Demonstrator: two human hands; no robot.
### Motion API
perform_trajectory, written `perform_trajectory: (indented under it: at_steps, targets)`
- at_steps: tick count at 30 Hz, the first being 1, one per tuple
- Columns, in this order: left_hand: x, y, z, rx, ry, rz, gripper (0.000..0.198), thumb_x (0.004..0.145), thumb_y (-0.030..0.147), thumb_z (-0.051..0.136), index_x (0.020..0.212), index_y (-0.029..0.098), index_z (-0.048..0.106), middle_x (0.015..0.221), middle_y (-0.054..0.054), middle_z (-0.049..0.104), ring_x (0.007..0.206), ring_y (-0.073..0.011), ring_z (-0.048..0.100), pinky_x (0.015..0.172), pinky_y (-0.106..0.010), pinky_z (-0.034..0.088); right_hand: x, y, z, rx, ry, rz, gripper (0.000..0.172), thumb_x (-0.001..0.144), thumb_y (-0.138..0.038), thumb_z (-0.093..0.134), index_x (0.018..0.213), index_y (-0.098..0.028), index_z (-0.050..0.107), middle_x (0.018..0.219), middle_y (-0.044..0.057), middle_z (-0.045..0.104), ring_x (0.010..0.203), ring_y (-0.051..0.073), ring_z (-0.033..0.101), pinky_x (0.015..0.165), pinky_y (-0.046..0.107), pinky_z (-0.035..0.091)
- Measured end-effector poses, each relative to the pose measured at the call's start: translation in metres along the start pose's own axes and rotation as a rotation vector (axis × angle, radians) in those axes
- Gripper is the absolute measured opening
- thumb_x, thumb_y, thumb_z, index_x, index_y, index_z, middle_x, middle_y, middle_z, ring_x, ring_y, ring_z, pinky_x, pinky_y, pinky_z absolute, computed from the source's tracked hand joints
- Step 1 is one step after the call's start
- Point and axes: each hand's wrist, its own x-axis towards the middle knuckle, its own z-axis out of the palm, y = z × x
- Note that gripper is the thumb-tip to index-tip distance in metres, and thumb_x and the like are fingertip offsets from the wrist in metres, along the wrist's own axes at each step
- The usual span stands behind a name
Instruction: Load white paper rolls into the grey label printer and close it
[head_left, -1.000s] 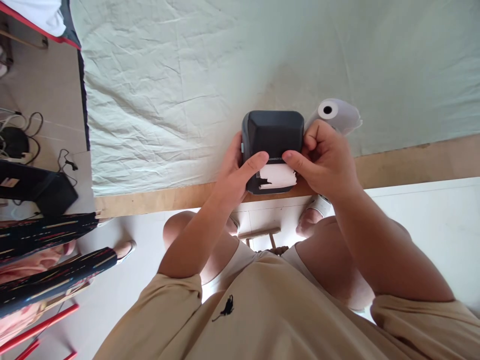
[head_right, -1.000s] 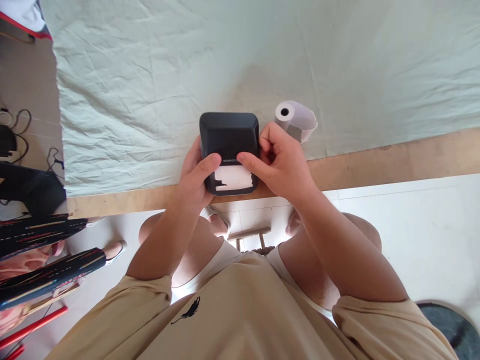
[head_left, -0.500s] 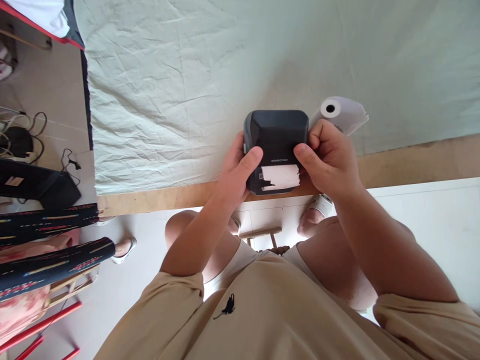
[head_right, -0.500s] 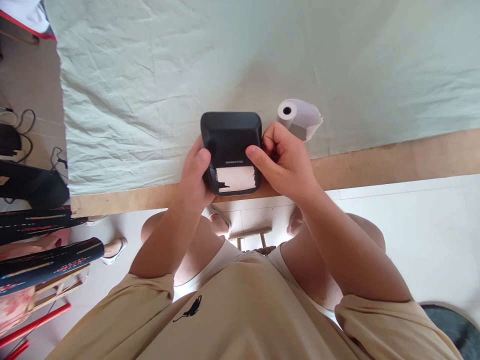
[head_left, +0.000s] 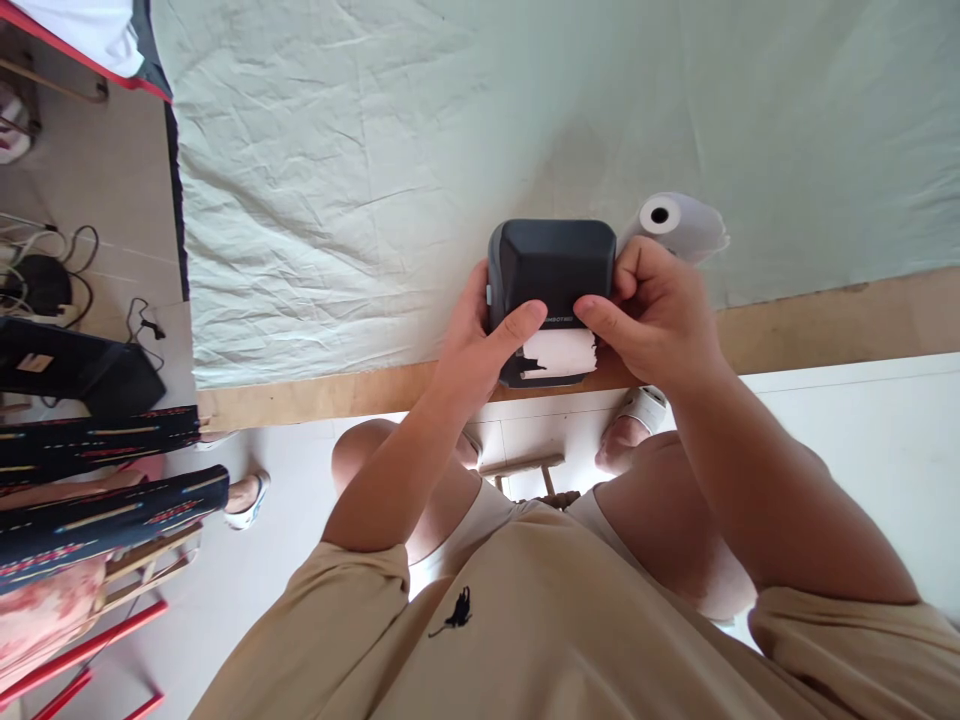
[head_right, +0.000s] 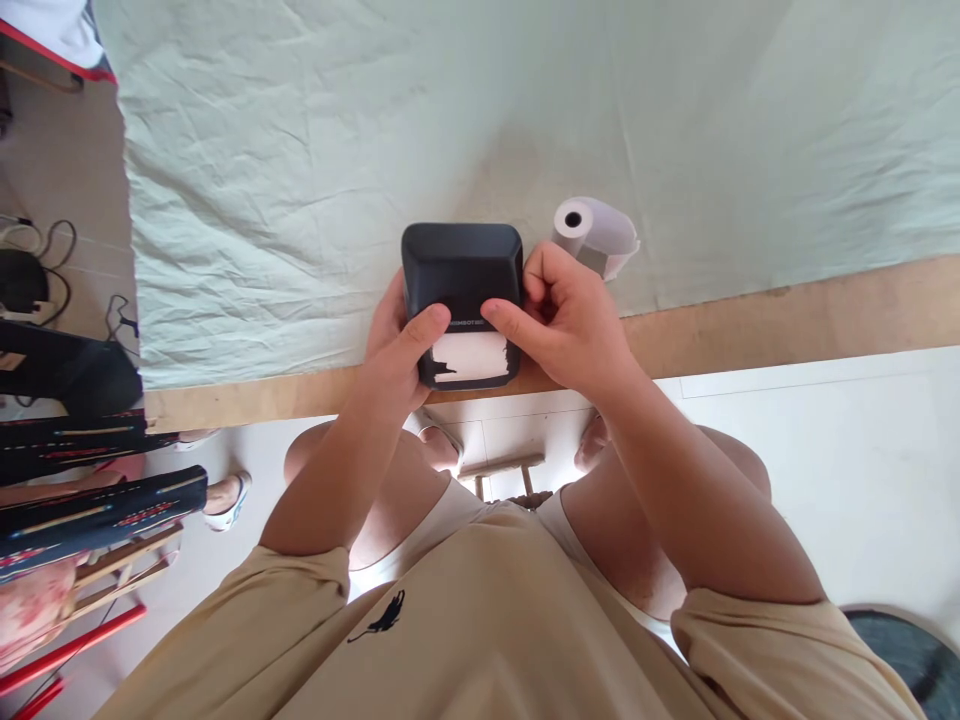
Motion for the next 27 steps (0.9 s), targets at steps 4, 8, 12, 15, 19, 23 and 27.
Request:
perform_trajectory:
  at_steps: [4,8,12,15,19,23,27]
  targets:
    - [0.001,0.000,0.007,-0.087,0.051,0.001,0.055,0.088,0.081,0.074,0.114,0.033,0.075,0.120,-0.006,0.082,0.141,-0.0374,0.073,0.107,-0.053,0.068,-0.003,0.002,0.000,0.004,0.020,0.020,0.066,0.093,-0.074,0.073,0.079,-0.026,0.030,0.064,-0.005,0.036,0.058,0.010,0.032,0.051,0.030,0.029]
    - [0.002,0.001,0.010,-0.141,0.082,0.022,0.043,0.101,0.069,0.067,0.098,0.027,0.070,0.115,-0.004,0.083,0.140,-0.0333,0.073,0.107,-0.048,0.068,-0.007,0.003,0.001,0.060,0.023,0.037,0.060,0.092,-0.070,0.075,0.084,-0.027,0.034,0.066,-0.006,0.038,0.056,0.010,0.035,0.050,0.030,0.032]
    - [0.003,0.000,0.009,-0.128,0.103,0.040,0.041,0.097,0.070,0.071,0.094,0.029,0.070,0.106,-0.002,0.085,0.139,-0.0337,0.072,0.105,-0.048,0.068,-0.009,0.003,-0.002,0.089,-0.028,0.010,0.055,0.082,-0.053,0.087,0.086,-0.028,0.039,0.064,-0.009,0.041,0.052,0.008,0.033,0.047,0.028,0.030]
    - [0.004,-0.002,0.009,-0.104,0.116,0.055,0.044,0.097,0.072,0.070,0.094,0.028,0.071,0.102,-0.002,0.084,0.136,-0.0320,0.075,0.105,-0.047,0.069,-0.009,0.000,-0.007,0.055,-0.040,-0.019,0.056,0.077,-0.049,0.092,0.087,-0.028,0.041,0.062,-0.010,0.043,0.051,0.008,0.035,0.046,0.027,0.030]
    - [0.006,-0.006,0.009,-0.163,0.068,0.093,0.044,0.100,0.071,0.068,0.102,0.028,0.076,0.107,-0.003,0.084,0.135,-0.0310,0.076,0.105,-0.046,0.069,-0.012,-0.011,-0.012,-0.070,0.085,-0.090,0.053,0.082,-0.051,0.092,0.088,-0.027,0.045,0.062,-0.009,0.049,0.050,0.008,0.045,0.047,0.029,0.035]
    - [0.007,-0.007,0.010,-0.180,0.062,0.091,0.042,0.102,0.068,0.066,0.102,0.027,0.077,0.106,-0.003,0.085,0.125,-0.0292,0.080,0.104,-0.044,0.069,-0.009,-0.029,-0.008,-0.044,0.278,-0.222,0.044,0.098,-0.051,0.079,0.087,-0.027,0.044,0.072,-0.004,0.053,0.067,0.015,0.069,0.050,0.029,0.044]
    - [0.005,-0.006,0.012,-0.172,0.087,0.091,0.044,0.104,0.068,0.065,0.101,0.026,0.076,0.105,-0.003,0.084,0.123,-0.0266,0.081,0.104,-0.042,0.069,0.004,-0.042,-0.004,-0.274,0.251,-0.259,0.023,0.098,-0.030,0.075,0.088,-0.024,0.055,0.078,-0.001,0.063,0.069,0.014,0.065,0.059,0.032,0.040]
